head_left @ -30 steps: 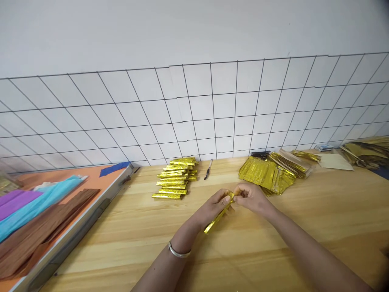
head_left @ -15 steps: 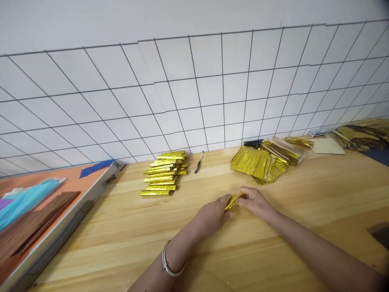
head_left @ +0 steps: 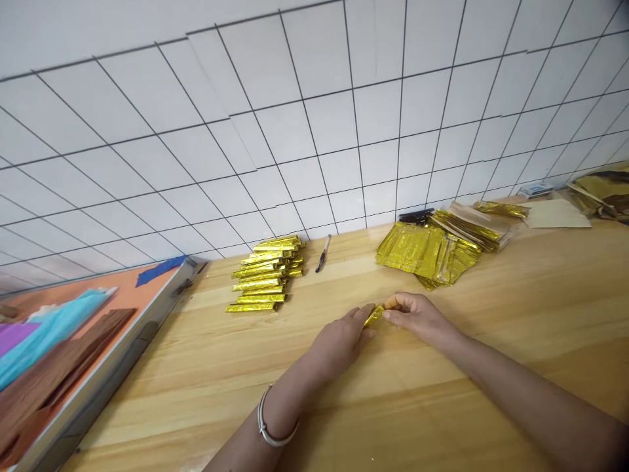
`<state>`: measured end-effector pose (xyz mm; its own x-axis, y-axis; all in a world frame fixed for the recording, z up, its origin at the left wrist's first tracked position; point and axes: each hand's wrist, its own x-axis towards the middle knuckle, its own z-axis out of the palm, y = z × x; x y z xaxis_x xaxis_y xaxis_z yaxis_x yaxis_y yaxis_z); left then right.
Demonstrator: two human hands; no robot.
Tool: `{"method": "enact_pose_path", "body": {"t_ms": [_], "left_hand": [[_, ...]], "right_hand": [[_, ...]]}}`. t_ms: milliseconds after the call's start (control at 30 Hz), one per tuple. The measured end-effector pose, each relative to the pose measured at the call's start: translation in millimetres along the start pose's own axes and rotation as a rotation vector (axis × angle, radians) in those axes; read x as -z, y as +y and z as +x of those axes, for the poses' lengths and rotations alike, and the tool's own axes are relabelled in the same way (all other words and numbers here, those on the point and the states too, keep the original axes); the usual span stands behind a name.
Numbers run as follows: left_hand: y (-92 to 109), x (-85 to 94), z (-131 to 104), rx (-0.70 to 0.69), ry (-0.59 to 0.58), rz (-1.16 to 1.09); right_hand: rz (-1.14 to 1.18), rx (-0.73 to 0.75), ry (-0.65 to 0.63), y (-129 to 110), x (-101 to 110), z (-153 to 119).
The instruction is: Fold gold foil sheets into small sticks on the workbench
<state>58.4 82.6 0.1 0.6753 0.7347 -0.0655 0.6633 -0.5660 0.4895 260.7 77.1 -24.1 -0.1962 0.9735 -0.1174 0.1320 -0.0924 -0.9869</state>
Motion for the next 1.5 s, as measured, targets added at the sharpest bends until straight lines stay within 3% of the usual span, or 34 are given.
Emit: {"method": "enact_pose_path", "body": {"t_ms": [233, 733, 1267, 1500], "left_hand": [[1, 1.5, -1, -0.009, 0.005, -0.071], [10, -6.0, 1, 0.062, -0.002, 0.093], [14, -3.2, 1, 0.077, 0.098, -0.102], [7, -0.8, 4, 0.044, 0.124, -0.193]], "right_hand": [[-0.006, 0.050, 0.002, 2, 0, 0], [-0.037, 0.029, 0.037, -5, -3, -3], [-0.106, 0.037, 0.186, 5, -7, -2], [-0.024, 0.027, 0.083, -2, -4, -3]]}}
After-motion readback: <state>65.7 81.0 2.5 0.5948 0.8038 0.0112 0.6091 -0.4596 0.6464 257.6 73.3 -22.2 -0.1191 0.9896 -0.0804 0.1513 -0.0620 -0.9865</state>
